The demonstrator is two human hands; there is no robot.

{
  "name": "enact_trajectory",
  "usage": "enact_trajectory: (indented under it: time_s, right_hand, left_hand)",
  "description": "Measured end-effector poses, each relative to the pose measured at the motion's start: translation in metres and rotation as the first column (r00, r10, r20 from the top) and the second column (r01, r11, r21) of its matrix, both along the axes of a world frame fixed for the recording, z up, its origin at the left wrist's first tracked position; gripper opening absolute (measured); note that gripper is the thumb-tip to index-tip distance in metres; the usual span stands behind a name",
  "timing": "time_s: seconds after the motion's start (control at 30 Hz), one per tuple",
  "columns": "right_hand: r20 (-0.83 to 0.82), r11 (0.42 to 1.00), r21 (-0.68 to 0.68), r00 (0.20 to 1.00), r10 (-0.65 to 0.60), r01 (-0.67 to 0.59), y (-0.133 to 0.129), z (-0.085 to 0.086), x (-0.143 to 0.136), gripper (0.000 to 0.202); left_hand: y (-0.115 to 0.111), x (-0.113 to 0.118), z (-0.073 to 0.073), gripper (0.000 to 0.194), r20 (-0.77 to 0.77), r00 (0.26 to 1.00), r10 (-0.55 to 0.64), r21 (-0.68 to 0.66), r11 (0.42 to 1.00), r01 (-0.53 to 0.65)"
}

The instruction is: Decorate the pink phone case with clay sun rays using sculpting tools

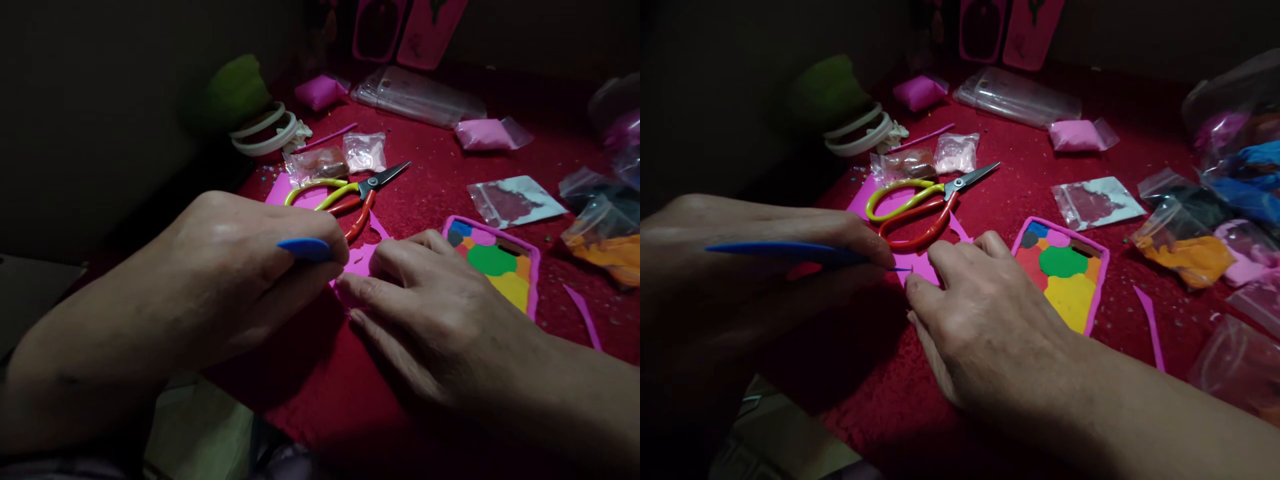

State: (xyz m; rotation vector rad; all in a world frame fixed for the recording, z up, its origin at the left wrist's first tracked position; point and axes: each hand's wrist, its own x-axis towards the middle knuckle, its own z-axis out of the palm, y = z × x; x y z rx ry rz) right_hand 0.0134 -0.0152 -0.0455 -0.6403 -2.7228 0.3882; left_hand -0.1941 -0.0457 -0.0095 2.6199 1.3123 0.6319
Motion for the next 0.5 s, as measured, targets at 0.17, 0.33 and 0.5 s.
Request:
enact_trajectory:
  time_s: [0.17,0.33,0.5]
  right_hand:
    - [-0.011,1.0,0.009,1.0,0.012,-0.012,0.0,0.0001,-0.0014,0.021]
    - [-0.022,1.0,0.017,1.0,0.021,-0.021,0.0001,0.0004,0.0002,0.019]
    - [-0.006,1.0,0.022,1.0,0.019,-0.019,0.0011,-0.0006,-0.0002,0.021]
  left_hand:
    - [0.0012,0.0009,-0.0001,0.012,-0.012,1.0,-0.021,-0.045,0.999,0.021]
    - [0.001,0.0002,-0.0005,0.013,-0.015,0.999,-0.042,-0.046,0.998,0.041]
    - [0.0004,-0.0021,-0.0025,0.007,0.001,0.999,0.033,0.059,0.998,-0.033]
